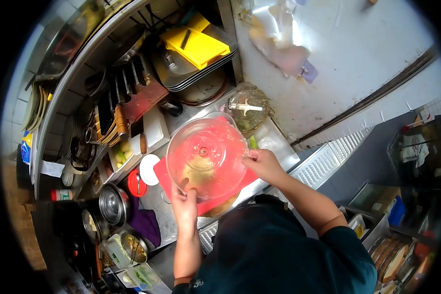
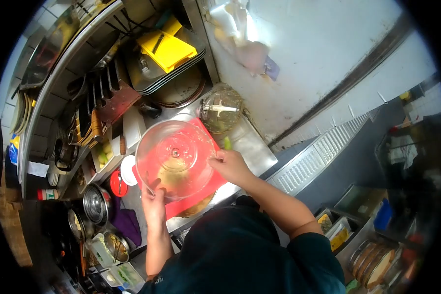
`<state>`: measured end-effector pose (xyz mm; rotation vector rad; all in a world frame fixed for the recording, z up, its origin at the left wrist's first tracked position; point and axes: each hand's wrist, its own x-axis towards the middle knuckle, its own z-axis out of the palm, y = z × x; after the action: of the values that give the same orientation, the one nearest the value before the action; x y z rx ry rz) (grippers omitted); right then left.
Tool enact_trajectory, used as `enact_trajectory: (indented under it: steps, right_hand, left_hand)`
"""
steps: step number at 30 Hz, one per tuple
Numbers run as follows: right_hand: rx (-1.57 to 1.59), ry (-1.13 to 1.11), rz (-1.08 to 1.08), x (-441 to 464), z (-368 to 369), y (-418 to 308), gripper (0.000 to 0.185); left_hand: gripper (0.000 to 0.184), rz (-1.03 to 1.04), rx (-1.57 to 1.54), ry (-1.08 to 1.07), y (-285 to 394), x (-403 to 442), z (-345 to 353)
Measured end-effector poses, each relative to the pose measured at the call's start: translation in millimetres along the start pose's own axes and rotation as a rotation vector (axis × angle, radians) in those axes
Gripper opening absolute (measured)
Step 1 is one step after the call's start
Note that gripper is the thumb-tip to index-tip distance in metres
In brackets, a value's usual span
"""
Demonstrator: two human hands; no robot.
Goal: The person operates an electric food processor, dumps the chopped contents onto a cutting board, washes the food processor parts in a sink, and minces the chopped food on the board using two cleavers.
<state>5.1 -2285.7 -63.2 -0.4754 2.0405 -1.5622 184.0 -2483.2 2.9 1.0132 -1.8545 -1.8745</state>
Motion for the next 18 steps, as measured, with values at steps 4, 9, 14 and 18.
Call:
enact_trajectory:
  steps: [4,9,14,18]
  right_hand:
    - [-0.09,0.009,0.093,-37.4,-34.0,-23.8,0.03]
    - [-0.058,0.148,0.236,-93.1,-60.3,10.2,0.024]
    - [0.042,0.456,0.365,-175.6,-80.7,36.9,0.02]
    - [0.052,0.66,0.47,-239.9,-78.7,38.5,0.019]
  left_hand:
    - [0.07,-0.06,0.025,-0.075,1.3,-5.5,16.2]
    - [0.056,0.08,0.182,-0.189,-4.2,0.1,29.4]
    - [0.034,0.464,0.163,-0.234,3.1,20.2,67.6]
    - [0.032,0.952,0.621,-0.335,-21.4,68.5,146.6]
